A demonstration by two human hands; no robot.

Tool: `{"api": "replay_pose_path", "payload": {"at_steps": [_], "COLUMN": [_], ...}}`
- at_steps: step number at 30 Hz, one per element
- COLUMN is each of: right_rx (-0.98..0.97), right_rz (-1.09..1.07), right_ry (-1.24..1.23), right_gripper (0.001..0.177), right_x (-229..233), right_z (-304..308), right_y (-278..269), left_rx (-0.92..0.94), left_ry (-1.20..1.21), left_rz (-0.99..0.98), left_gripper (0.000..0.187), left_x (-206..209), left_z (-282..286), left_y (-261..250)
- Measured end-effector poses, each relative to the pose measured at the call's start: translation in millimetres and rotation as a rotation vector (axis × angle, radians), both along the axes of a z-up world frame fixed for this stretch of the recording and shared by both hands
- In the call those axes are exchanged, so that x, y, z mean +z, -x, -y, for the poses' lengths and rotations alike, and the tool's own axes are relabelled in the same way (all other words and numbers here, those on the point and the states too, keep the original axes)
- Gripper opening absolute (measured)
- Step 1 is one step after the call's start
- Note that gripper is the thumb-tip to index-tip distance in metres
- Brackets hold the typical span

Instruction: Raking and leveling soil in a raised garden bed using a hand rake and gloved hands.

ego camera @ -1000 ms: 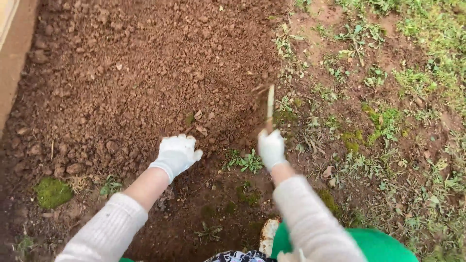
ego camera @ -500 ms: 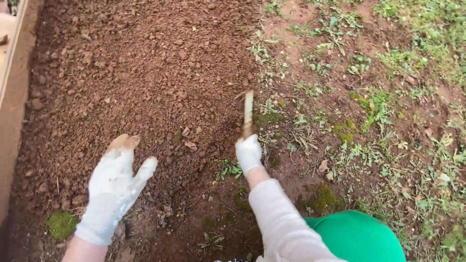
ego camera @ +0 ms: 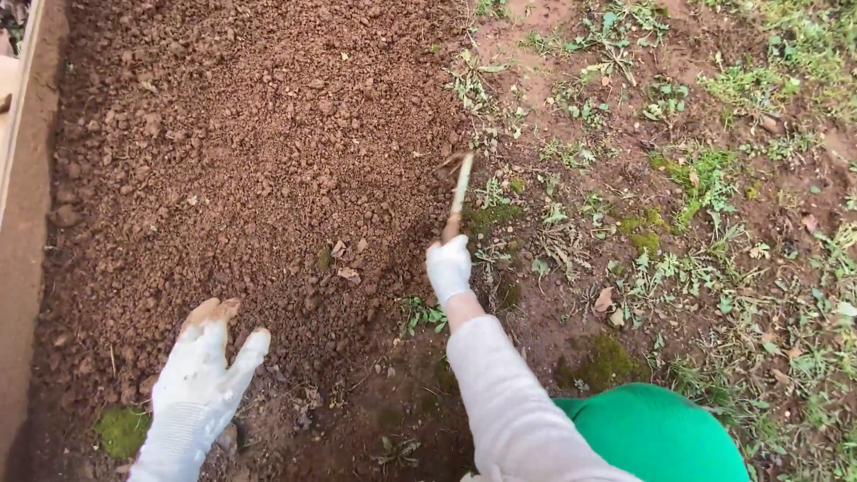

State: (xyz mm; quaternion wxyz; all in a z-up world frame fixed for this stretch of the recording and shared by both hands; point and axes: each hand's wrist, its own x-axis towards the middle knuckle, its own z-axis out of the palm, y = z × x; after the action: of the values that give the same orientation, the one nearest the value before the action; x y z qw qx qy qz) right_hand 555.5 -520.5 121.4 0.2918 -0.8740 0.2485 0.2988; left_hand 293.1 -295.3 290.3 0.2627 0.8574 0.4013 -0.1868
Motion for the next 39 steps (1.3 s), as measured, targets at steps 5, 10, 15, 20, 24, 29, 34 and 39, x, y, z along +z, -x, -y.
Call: {"api": "replay_pose_path", "payload": {"at_steps": [5, 10, 15, 20, 24, 29, 34, 39], "right_rx": [-0.004, -0.156, -0.058, -0.157, -0.232, -0.220, -0.197, 0.010], "right_rz": [0.000, 0.230, 0.188, 0.111, 0.277, 0.135, 0.095, 0.117], "right_ry": [-0.076, -0.160, 0.018, -0.246, -0.386, -0.231, -0.445, -0.313], "right_gripper": [0.039, 0.032, 0.038, 0.038, 0.032, 0.032, 0.028, 0.045], "right_x": [-27, 8, -62, -24, 23, -14, -5, 10], "right_z": [-15, -5, -16, -26, -28, -37, -57, -35], "right_y": [33, -27, -26, 29, -4, -50, 19, 23], "left_rx": [-0.033, -0.013, -0.222, -0.379, -0.408, -0.384, -0.359, -0.349], "left_ry": [-0.089, -0.071, -0.182, -0.254, -0.297, -0.284, -0.294, -0.270], "left_rz": [0.123, 0.017, 0.163, 0.141, 0.252, 0.176, 0.381, 0.058], "left_gripper": [0.071, 0.073, 0.076, 0.074, 0.070, 0.069, 0.066, 0.071], "left_x": [-29, -11, -28, -43, -63, -58, -69, -64], "left_z": [-9, -12, -25, -27, -33, -41, -46, -48], "left_y": [1, 1, -3, -20, -5, -3, -15, -38]}}
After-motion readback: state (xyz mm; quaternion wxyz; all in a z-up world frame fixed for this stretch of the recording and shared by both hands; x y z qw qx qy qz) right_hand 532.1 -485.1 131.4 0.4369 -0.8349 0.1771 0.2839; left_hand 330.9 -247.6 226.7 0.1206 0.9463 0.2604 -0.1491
